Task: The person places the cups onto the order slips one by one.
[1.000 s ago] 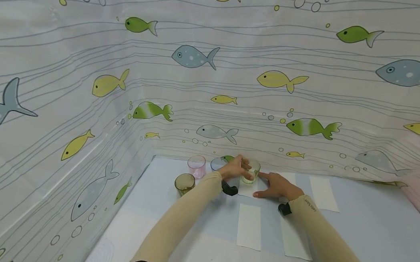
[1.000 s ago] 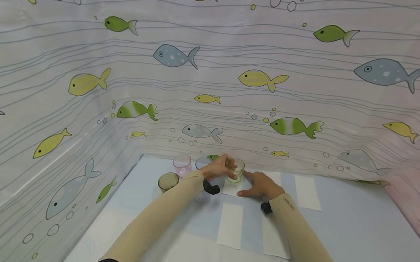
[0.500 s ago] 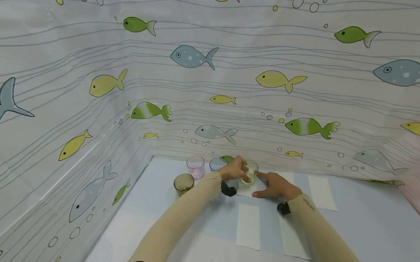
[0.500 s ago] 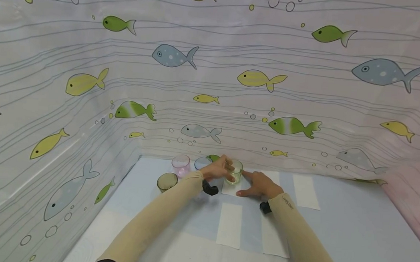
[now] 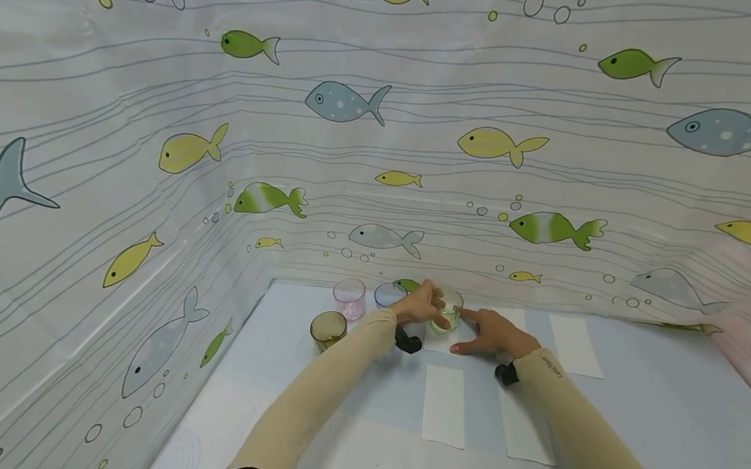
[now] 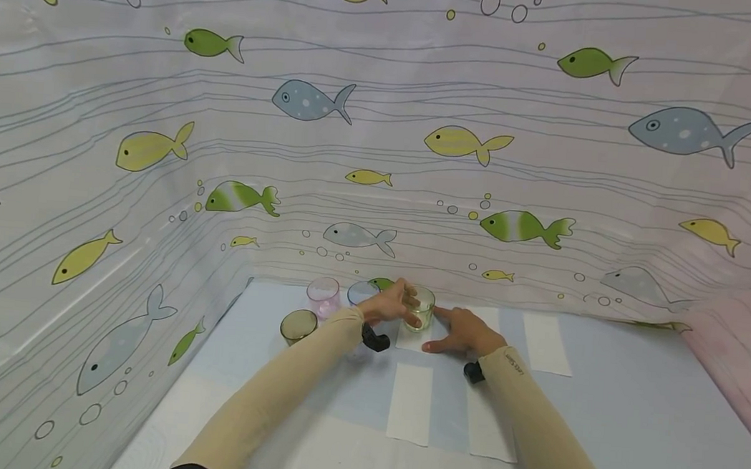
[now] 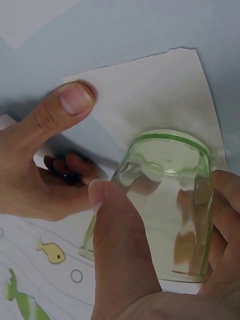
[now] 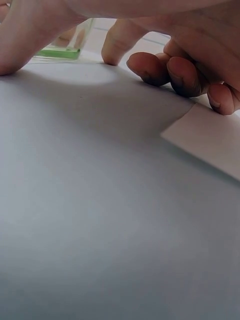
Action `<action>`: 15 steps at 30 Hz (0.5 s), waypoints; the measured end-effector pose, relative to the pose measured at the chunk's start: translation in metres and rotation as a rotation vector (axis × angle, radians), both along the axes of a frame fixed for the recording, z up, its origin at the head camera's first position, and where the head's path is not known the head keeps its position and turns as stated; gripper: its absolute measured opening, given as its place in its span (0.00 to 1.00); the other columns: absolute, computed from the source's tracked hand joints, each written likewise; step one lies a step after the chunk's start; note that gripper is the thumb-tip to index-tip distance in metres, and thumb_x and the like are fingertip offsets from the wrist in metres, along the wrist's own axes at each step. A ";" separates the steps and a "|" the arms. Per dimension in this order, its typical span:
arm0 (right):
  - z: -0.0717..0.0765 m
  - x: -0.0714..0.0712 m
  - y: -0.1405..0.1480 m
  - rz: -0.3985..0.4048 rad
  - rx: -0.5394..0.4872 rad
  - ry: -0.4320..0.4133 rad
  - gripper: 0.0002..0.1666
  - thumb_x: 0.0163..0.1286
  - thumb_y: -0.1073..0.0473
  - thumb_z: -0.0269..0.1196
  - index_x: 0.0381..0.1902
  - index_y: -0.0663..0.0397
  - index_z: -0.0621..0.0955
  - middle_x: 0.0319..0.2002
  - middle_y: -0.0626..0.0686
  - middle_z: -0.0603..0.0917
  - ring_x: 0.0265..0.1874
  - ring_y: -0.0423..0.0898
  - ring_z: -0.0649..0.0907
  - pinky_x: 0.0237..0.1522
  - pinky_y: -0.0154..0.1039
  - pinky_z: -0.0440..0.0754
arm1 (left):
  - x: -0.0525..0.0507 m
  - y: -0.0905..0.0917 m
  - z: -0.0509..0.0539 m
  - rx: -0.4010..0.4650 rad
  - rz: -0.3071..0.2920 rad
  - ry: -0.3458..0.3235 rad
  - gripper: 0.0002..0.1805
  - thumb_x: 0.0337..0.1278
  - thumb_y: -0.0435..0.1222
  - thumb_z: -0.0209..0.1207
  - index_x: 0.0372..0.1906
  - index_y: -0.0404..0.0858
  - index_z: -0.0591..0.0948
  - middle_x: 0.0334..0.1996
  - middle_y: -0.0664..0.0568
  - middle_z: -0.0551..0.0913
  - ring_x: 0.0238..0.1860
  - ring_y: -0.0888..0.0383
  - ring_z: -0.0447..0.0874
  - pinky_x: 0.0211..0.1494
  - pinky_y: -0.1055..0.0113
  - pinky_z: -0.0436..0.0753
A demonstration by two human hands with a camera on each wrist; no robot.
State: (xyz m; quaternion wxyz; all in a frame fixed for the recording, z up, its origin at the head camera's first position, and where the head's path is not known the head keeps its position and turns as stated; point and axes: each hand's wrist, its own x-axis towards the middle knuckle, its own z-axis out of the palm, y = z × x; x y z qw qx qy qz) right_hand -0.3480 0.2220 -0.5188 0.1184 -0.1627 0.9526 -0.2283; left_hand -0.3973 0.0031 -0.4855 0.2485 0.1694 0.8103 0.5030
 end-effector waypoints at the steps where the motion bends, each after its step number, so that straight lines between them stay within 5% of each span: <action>1: 0.000 0.000 0.000 0.002 -0.001 0.002 0.64 0.56 0.32 0.80 0.80 0.59 0.68 0.68 0.68 0.79 0.61 0.58 0.80 0.71 0.65 0.76 | 0.000 0.000 0.000 -0.002 0.001 0.002 0.44 0.49 0.25 0.77 0.70 0.33 0.66 0.71 0.34 0.77 0.74 0.39 0.74 0.79 0.45 0.73; 9: -0.003 -0.003 0.001 -0.003 -0.008 0.012 0.64 0.56 0.32 0.80 0.80 0.59 0.68 0.65 0.66 0.81 0.56 0.56 0.81 0.68 0.64 0.79 | -0.001 0.000 0.000 -0.009 0.006 0.025 0.49 0.46 0.27 0.80 0.73 0.34 0.65 0.73 0.35 0.75 0.74 0.39 0.73 0.78 0.46 0.75; 15: -0.004 -0.003 0.001 -0.021 -0.006 -0.009 0.65 0.55 0.31 0.80 0.80 0.58 0.68 0.64 0.65 0.82 0.55 0.56 0.82 0.66 0.63 0.80 | 0.000 0.001 0.005 0.027 -0.061 0.102 0.63 0.48 0.35 0.82 0.85 0.41 0.52 0.83 0.40 0.60 0.84 0.41 0.57 0.84 0.45 0.65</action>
